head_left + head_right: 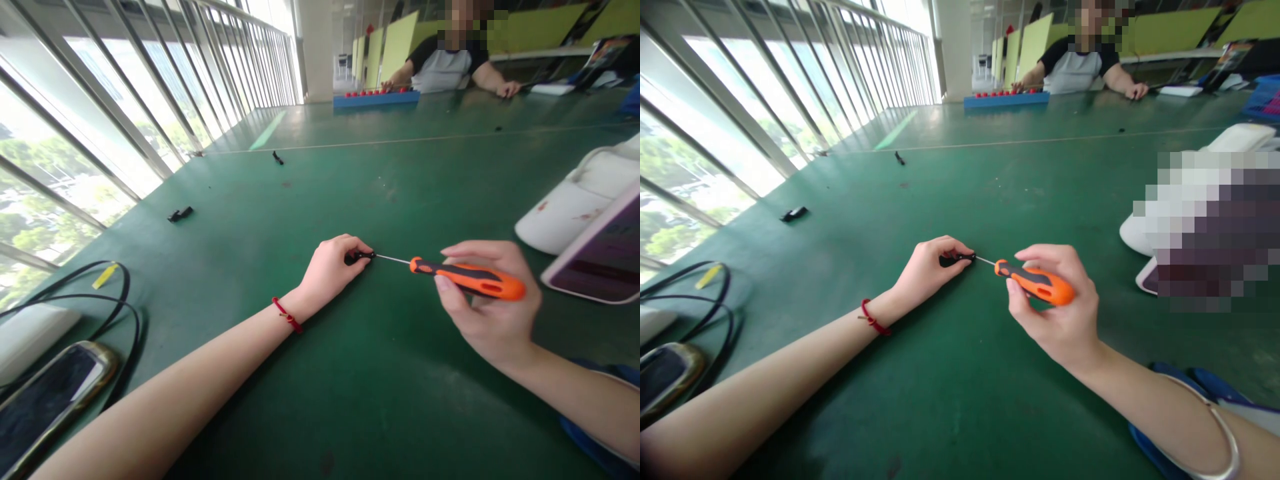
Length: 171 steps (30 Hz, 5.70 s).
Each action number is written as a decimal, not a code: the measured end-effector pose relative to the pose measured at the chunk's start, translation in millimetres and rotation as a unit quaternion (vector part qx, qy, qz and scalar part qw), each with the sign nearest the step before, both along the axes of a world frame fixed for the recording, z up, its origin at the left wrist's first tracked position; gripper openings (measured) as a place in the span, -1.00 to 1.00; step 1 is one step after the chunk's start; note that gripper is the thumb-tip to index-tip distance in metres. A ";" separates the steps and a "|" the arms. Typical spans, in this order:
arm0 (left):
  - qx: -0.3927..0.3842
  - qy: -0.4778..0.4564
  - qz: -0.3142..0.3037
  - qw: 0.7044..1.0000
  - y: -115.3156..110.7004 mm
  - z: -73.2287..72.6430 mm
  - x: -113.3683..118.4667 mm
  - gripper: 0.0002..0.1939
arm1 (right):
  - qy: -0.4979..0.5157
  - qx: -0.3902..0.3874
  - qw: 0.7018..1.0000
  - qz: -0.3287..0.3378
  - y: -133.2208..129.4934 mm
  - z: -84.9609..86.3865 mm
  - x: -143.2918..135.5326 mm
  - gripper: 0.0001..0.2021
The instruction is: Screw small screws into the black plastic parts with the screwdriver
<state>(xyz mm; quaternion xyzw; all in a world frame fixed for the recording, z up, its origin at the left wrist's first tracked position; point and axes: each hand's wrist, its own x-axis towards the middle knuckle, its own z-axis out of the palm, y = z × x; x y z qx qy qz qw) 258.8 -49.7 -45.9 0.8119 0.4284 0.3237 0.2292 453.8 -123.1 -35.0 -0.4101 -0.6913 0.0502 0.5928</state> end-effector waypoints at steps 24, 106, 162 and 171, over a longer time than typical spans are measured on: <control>0.008 0.021 0.012 1.000 -3.0 2.2 0.5 -0.87 | -0.010 -0.039 0.999 -0.012 -2.9 1.1 -1.0 -0.75; 0.019 0.013 0.006 1.000 0.4 -4.1 -0.9 -0.86 | -0.048 -0.019 0.999 0.007 -6.9 -0.4 -0.7 -0.77; 0.017 0.027 0.006 0.999 -0.5 -0.9 0.3 -0.86 | -0.007 0.032 0.999 0.044 0.7 -0.9 -0.7 -0.52; 0.019 0.020 0.006 1.000 -0.4 -1.7 0.6 -0.86 | -0.048 0.005 0.999 0.010 0.4 -1.9 1.0 -0.78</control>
